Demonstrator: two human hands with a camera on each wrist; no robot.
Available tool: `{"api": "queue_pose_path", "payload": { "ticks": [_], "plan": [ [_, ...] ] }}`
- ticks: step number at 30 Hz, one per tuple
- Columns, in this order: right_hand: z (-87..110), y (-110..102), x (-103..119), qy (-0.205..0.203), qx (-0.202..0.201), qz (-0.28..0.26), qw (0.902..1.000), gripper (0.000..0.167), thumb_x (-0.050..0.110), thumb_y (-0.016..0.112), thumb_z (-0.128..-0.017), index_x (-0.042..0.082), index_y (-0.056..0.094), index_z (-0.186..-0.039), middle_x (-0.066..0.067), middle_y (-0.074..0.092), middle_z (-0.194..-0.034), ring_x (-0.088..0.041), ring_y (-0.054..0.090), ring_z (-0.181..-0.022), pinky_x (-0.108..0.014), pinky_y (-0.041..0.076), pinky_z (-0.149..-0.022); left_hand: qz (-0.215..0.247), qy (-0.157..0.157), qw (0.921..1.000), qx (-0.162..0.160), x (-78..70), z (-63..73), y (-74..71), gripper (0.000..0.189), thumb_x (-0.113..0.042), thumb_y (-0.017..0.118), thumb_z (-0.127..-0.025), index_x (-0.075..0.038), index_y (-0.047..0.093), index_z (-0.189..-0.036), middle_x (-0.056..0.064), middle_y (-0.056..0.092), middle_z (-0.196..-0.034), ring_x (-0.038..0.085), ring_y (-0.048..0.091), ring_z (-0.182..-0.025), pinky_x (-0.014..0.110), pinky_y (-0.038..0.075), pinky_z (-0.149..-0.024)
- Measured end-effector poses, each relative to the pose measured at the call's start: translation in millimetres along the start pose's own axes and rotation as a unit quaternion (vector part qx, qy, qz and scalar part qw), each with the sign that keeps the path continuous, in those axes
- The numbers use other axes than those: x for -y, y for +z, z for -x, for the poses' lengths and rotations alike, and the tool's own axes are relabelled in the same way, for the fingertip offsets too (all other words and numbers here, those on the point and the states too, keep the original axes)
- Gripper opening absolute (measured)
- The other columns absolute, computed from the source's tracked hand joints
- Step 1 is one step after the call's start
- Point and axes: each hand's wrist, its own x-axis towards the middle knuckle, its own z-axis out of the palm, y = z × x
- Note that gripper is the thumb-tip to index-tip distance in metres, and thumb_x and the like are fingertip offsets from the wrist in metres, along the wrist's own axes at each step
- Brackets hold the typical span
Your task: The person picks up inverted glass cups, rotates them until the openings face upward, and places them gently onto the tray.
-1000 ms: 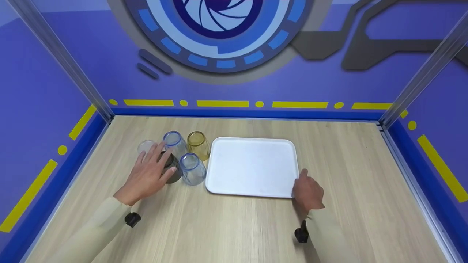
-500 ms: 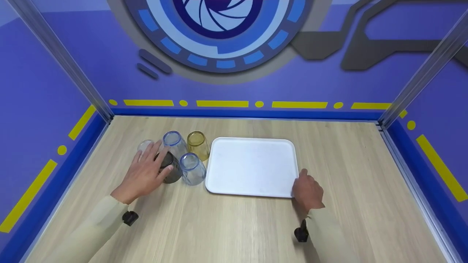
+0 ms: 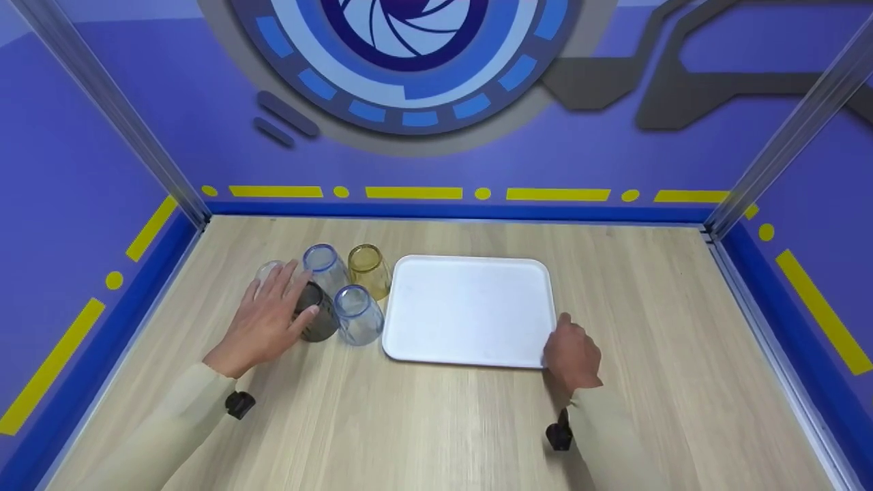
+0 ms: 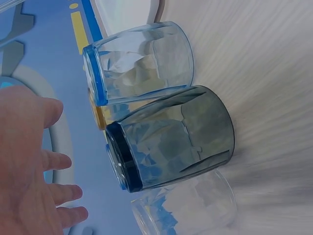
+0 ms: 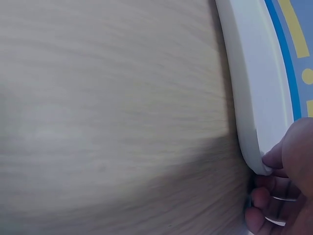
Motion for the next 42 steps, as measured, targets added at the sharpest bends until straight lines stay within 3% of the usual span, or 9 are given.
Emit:
{"api": "queue_pose_path", "payload": {
  "ticks": [9,23,31,42],
  "plan": [
    [-3.6,3,-1,0.027,0.004,-0.005,0.9996,0.021,0.017,0.042,-0.098,-0.002,0.050,-0.095,-0.012,0.053,-0.078,-0.022,0.051,-0.066,-0.032,0.038,-0.054,-0.006,-0.005,1.0000,0.002,2.2,-1.0,1.1,0.064,-0.051,0.042,-0.099,-0.016,0.034,-0.151,0.014,0.018,-0.161,0.036,0.018,-0.149,0.058,0.014,-0.119],
    [-1.1,2,0,0.008,-0.011,0.024,0.9996,0.019,0.017,0.047,-0.095,-0.001,0.048,-0.089,-0.011,0.051,-0.073,-0.023,0.047,-0.063,-0.034,0.035,-0.051,0.014,-0.007,0.9999,0.000,8.3,-2.0,1.7,0.064,-0.049,0.042,-0.099,-0.014,0.032,-0.152,0.016,0.021,-0.160,0.036,0.019,-0.148,0.058,0.015,-0.119],
    [-1.9,0,3,0.023,0.006,0.036,0.9991,0.021,0.017,0.046,-0.098,-0.004,0.050,-0.098,-0.015,0.054,-0.078,-0.024,0.049,-0.066,-0.035,0.038,-0.053,0.009,-0.016,0.9998,0.006,12.0,-2.6,1.9,0.067,-0.050,0.043,-0.099,-0.014,0.027,-0.153,0.015,0.019,-0.161,0.035,0.018,-0.149,0.058,0.014,-0.119],
    [-0.5,1,4,0.021,0.009,0.033,0.9992,0.021,0.015,0.046,-0.099,-0.006,0.050,-0.103,-0.018,0.057,-0.082,-0.024,0.049,-0.068,-0.036,0.040,-0.054,0.037,-0.038,0.9985,0.017,18.7,-3.6,2.4,0.066,-0.048,0.044,-0.099,-0.012,0.028,-0.153,0.016,0.019,-0.161,0.036,0.015,-0.149,0.060,0.014,-0.119]
  ]
}}
